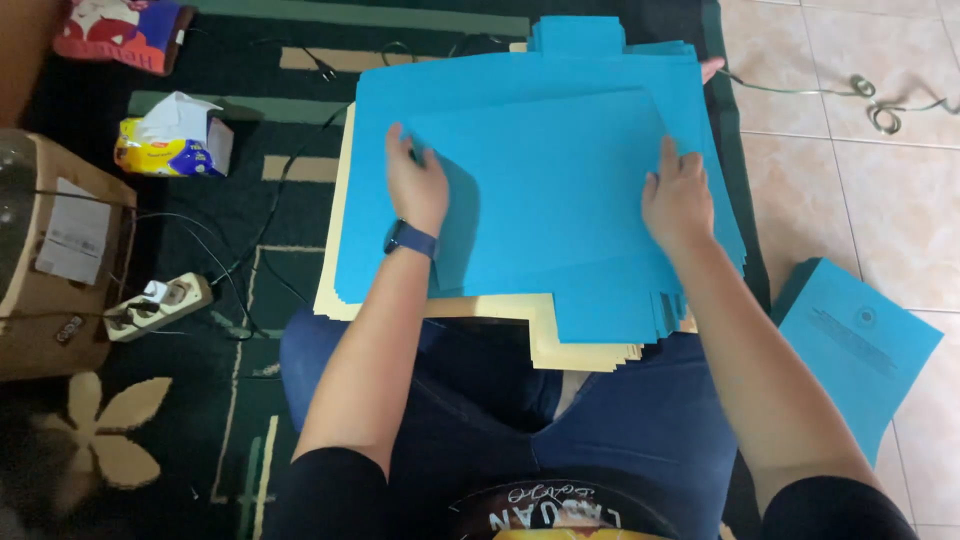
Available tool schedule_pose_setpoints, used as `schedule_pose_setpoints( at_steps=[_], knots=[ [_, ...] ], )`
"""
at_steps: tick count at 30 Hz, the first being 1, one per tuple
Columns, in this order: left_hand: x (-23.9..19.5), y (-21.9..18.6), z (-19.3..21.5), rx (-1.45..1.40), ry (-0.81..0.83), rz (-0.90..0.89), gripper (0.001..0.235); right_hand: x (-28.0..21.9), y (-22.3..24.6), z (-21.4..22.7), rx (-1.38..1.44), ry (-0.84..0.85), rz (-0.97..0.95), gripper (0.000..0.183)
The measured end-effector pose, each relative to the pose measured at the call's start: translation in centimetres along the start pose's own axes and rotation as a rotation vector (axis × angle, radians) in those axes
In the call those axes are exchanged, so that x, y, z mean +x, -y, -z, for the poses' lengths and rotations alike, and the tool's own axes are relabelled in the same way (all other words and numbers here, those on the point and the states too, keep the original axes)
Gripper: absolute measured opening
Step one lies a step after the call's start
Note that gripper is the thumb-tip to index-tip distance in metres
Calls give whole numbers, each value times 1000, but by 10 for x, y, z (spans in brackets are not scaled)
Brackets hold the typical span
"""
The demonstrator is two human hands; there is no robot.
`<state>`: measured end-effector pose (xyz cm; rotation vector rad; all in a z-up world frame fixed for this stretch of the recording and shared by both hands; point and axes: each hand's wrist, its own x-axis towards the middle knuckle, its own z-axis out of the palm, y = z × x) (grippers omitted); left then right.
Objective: A person sits on the floor and sorts through a large stack of blue folders, smoothing each one and placing it into a new stack.
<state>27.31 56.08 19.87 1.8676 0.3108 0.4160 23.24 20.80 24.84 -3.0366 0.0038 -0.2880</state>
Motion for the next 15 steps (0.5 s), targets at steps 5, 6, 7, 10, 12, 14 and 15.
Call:
schedule_pose_setpoints(
  at_steps=[5, 6, 7, 10, 12, 14, 15],
  knots=[
    [-41, -42, 0, 802, 347, -440, 75, 0, -6, -20, -161, 86, 72, 54],
    [-41, -43, -4, 785, 585, -447, 76, 7, -4, -15, -107, 185, 91, 54],
    [-40, -39, -12, 782, 588, -441, 76, 17, 6, -19, -111, 192, 93, 54],
    [-35, -39, -38, 915, 660, -510, 83, 39, 40, -31, 57, 85, 476, 62],
    [-30, -40, -47, 917, 663, -463, 70, 49, 80, -46, 64, 44, 713, 64],
    [-25, -17, -59, 821, 435, -512, 67, 60, 94, -52, 84, 66, 633, 63],
    [-23, -4, -65, 715, 218, -555, 64, 65, 102, -56, 102, 97, 547, 62]
  ],
)
